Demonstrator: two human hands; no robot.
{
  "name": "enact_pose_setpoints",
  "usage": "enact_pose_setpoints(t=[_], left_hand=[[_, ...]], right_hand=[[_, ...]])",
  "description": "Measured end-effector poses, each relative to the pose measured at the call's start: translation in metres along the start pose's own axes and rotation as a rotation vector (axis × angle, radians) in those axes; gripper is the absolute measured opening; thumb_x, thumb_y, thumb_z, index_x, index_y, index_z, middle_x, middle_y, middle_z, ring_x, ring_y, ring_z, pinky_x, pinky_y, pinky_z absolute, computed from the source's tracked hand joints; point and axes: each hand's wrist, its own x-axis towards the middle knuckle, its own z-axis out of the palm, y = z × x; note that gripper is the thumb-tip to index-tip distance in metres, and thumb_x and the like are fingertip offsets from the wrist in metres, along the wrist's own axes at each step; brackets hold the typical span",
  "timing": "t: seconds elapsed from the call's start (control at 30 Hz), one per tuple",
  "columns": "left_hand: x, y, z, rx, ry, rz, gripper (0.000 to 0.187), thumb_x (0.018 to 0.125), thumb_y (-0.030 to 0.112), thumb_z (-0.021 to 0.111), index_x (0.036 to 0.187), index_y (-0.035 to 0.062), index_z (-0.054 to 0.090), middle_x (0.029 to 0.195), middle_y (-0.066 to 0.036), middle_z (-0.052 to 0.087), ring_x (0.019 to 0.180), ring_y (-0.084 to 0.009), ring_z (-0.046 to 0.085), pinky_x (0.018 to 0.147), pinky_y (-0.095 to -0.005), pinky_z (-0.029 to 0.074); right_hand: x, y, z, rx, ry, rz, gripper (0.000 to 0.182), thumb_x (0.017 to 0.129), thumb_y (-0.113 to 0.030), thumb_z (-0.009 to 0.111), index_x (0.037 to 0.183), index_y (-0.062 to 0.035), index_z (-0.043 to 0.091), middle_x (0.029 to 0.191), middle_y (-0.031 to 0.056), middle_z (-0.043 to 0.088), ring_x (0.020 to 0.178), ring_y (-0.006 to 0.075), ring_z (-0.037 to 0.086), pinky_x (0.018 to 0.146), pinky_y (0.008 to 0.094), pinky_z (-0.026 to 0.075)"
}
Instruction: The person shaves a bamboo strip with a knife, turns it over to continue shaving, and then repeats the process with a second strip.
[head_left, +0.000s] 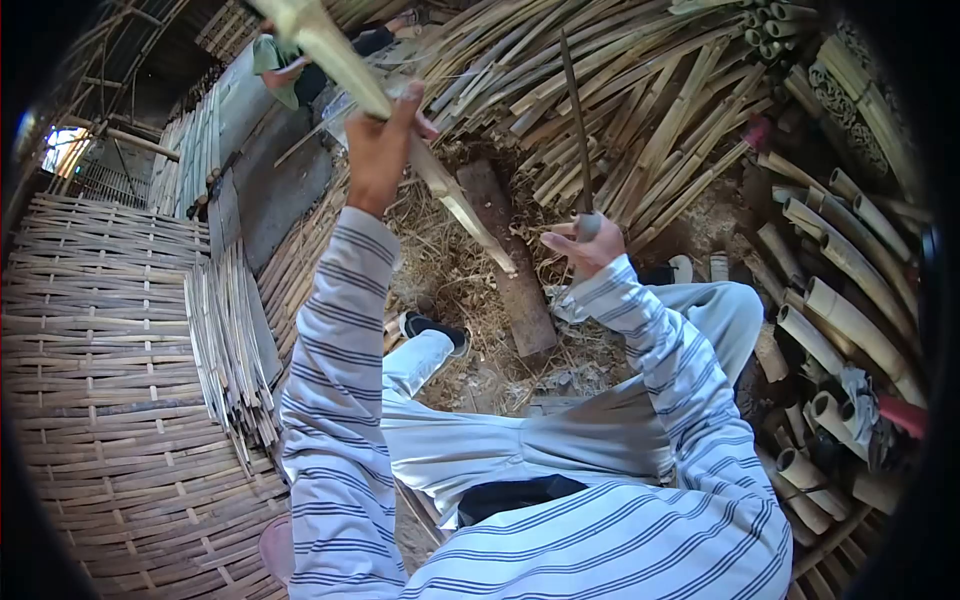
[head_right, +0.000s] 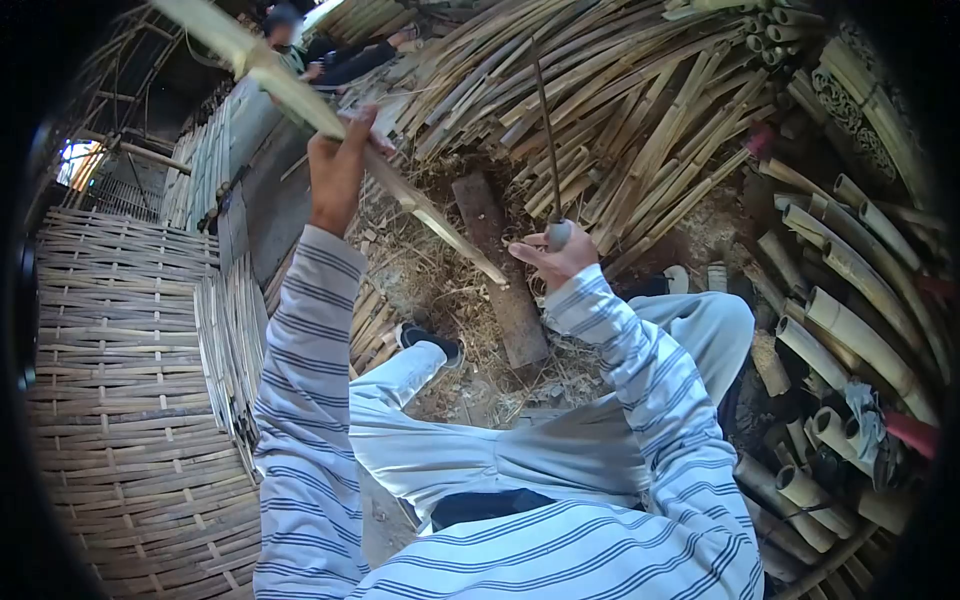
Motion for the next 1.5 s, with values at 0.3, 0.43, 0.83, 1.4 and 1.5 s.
enact_pose_setpoints(t=[0.3,0.43,0.83,1.4,1.5], left_hand=[[0.027,0.091,0.076,-0.078,-0.418,-0.064,0.039,0.081,0.033,0.07,0.087,-0.0031,0.057,0.07,-0.005,0.057,0.061,-0.015,0.06,0.065,-0.029,0.053],[0.026,0.108,0.116,-0.051,-0.48,-0.098,0.057,0.077,0.039,0.073,0.102,-0.008,0.051,0.081,-0.011,0.058,0.074,-0.0211,0.063,0.071,-0.0312,0.054],[-0.129,0.032,0.054,0.085,-0.587,-0.126,0.049,0.078,0.031,0.074,0.109,-0.0011,0.052,0.114,-0.017,0.057,0.105,-0.0265,0.058,0.091,-0.038,0.046],[-0.141,-0.041,0.004,-0.926,0.731,0.102,0.033,0.087,0.039,0.045,0.085,0.0091,0.058,0.081,-0.013,0.065,0.091,-0.0291,0.063,0.092,-0.0463,0.045],[-0.111,-0.004,-0.037,-0.981,0.756,0.187,0.028,0.084,0.026,0.048,0.059,0.0145,0.043,0.051,-0.003,0.045,0.051,-0.0178,0.05,0.066,-0.0341,0.046]], right_hand=[[0.016,-0.034,0.024,0.183,0.011,-0.079,0.052,0.054,-0.017,0.09,0.086,-0.0024,0.052,0.085,0.0093,0.064,0.077,0.0147,0.063,0.071,0.0294,0.052],[0.028,-0.024,0.031,0.118,-0.023,-0.135,0.04,0.057,-0.025,0.087,0.078,-0.0052,0.059,0.074,0.0014,0.064,0.067,0.0118,0.059,0.065,0.0279,0.049],[0.085,-0.05,0.016,0.618,0.2,-0.199,0.024,0.069,-0.015,0.081,0.083,-0.0032,0.065,0.072,0.0026,0.064,0.064,0.0119,0.058,0.062,0.0285,0.048],[0.027,-0.057,0.076,0.787,-0.212,0.29,0.043,0.078,-0.04,0.071,0.094,-0.0007,0.062,0.083,0.0098,0.066,0.074,0.0201,0.066,0.065,0.034,0.055],[0.016,-0.048,0.084,0.692,-0.278,0.397,0.043,0.077,-0.041,0.072,0.086,0.0002,0.064,0.076,0.0102,0.065,0.064,0.0194,0.064,0.06,0.0335,0.055]])
